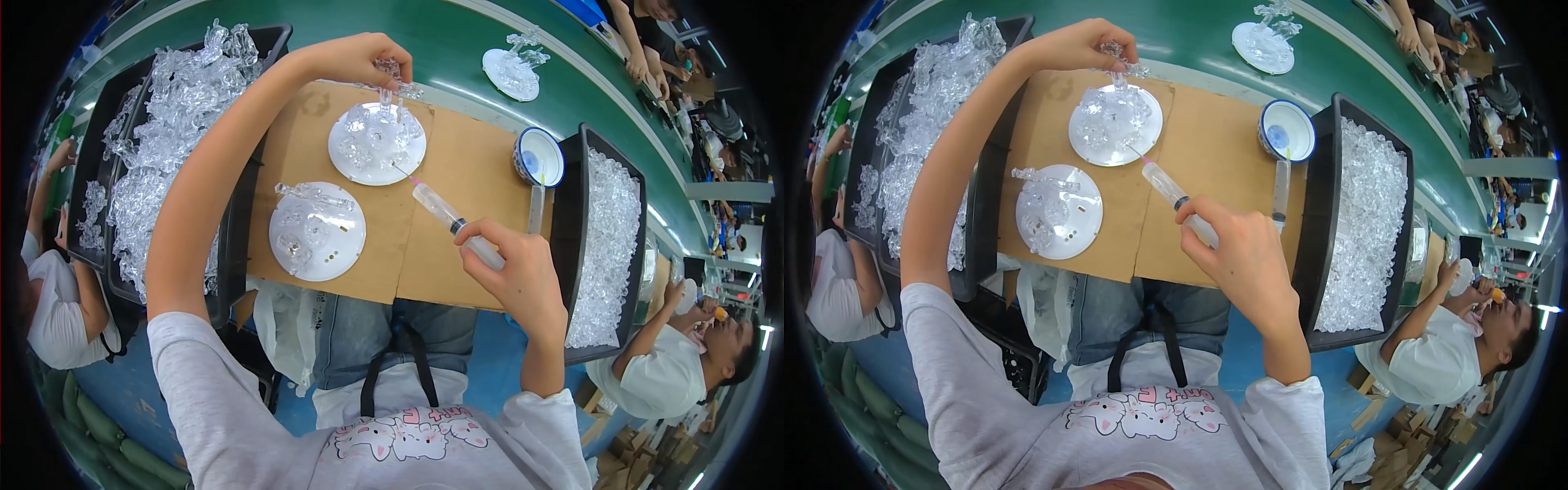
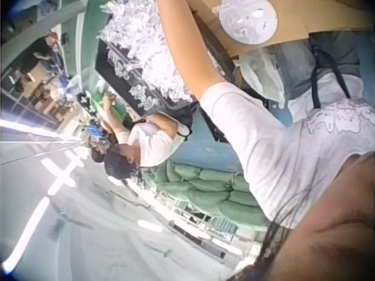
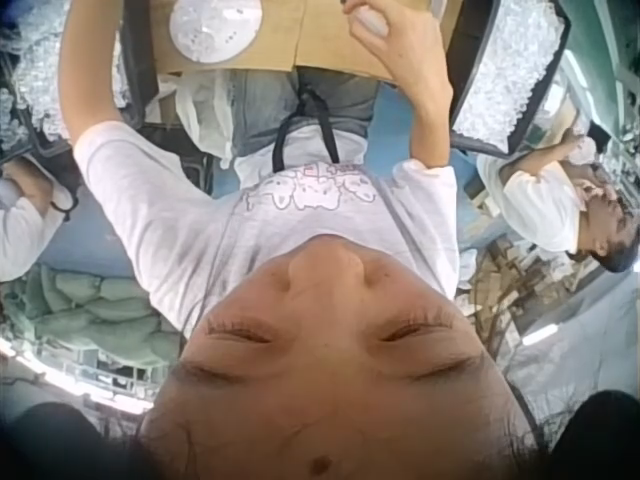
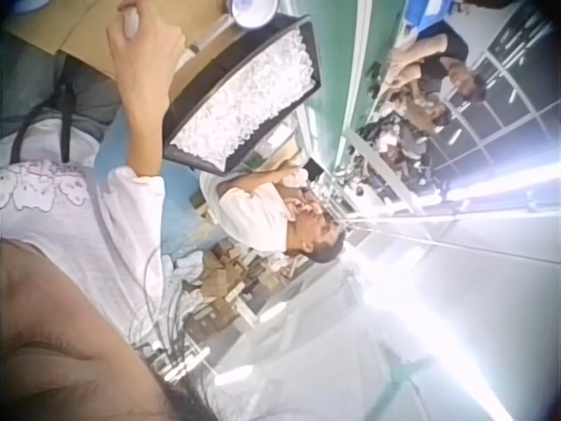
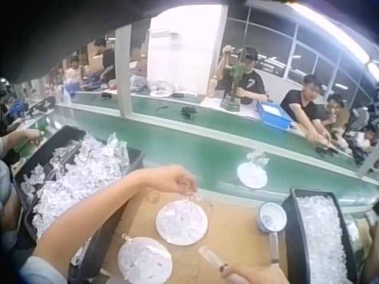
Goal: Assembling clear plastic decorative fixtures by gluing pieces onto a circular base using a syringe.
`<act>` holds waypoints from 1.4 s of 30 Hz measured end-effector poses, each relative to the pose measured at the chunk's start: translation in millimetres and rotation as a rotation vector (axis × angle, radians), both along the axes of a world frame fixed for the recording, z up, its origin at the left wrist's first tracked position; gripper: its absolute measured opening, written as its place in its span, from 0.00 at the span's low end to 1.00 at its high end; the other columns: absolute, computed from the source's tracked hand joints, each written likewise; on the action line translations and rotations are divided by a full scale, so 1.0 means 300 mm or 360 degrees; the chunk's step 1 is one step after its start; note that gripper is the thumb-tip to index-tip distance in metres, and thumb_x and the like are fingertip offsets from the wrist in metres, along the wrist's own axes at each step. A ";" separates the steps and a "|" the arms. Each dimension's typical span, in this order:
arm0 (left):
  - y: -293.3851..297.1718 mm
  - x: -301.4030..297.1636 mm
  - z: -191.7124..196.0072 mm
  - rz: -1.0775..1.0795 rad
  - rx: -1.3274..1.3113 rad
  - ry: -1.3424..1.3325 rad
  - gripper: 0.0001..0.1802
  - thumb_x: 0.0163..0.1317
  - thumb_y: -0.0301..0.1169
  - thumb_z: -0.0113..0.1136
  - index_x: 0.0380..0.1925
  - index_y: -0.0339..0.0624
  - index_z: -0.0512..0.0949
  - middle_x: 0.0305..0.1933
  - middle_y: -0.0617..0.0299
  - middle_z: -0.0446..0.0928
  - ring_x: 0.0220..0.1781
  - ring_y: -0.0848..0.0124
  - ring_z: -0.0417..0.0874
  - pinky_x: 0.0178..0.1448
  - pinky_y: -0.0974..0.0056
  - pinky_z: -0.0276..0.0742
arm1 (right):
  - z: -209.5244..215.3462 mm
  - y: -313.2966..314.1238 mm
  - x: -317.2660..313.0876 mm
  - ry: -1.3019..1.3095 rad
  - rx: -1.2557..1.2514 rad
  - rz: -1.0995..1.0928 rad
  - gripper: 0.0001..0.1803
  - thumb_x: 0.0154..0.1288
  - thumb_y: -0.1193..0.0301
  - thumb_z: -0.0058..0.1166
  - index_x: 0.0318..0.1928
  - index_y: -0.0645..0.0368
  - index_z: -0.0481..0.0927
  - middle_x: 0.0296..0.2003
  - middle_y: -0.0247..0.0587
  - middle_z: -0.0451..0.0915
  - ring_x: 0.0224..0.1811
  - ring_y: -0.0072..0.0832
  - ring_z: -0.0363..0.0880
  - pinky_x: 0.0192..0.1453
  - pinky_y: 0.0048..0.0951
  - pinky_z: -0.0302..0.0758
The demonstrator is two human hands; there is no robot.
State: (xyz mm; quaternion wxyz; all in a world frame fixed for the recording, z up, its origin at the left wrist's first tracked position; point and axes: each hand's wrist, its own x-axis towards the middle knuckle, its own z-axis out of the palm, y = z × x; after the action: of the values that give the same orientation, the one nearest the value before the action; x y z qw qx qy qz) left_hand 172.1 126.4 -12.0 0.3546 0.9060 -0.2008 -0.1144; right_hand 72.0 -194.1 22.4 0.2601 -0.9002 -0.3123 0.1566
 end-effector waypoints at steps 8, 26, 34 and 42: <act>0.011 -0.008 -0.005 -0.0039 0.0009 0.0040 0.07 0.60 0.27 0.61 0.38 0.37 0.80 0.35 0.63 0.80 0.38 0.74 0.77 0.47 0.68 0.74 | 0.010 -0.031 -0.013 0.0028 0.0144 -0.0005 0.06 0.55 0.74 0.59 0.35 0.56 0.81 0.22 0.39 0.79 0.21 0.27 0.78 0.28 0.23 0.72; -0.001 -0.011 0.031 -0.0128 0.0061 0.0219 0.08 0.59 0.26 0.62 0.38 0.36 0.80 0.36 0.62 0.81 0.40 0.75 0.79 0.49 0.68 0.74 | -0.014 -0.035 -0.005 0.0179 0.0343 0.0092 0.06 0.55 0.75 0.59 0.35 0.59 0.81 0.24 0.37 0.79 0.22 0.25 0.76 0.29 0.23 0.71; -0.002 -0.004 0.040 -0.0182 -0.0024 0.0283 0.09 0.58 0.25 0.62 0.39 0.36 0.80 0.36 0.63 0.81 0.38 0.77 0.79 0.46 0.69 0.75 | -0.012 -0.024 0.005 0.0204 0.0221 0.0097 0.05 0.55 0.75 0.58 0.34 0.58 0.81 0.22 0.38 0.77 0.20 0.27 0.76 0.27 0.23 0.70; 0.007 -0.005 0.037 -0.0145 -0.0048 0.0307 0.09 0.58 0.29 0.64 0.38 0.38 0.81 0.32 0.67 0.80 0.34 0.79 0.76 0.42 0.71 0.70 | 0.006 -0.060 0.018 0.0232 0.0313 -0.0015 0.06 0.55 0.76 0.59 0.35 0.59 0.81 0.22 0.36 0.78 0.20 0.21 0.74 0.27 0.21 0.68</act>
State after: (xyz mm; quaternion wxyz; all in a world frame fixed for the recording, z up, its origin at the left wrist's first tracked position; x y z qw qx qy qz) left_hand 170.5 128.4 -1.0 0.3804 0.8753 -0.2083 -0.2140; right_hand 77.3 -212.2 24.2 0.3698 -0.8580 -0.3023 0.1890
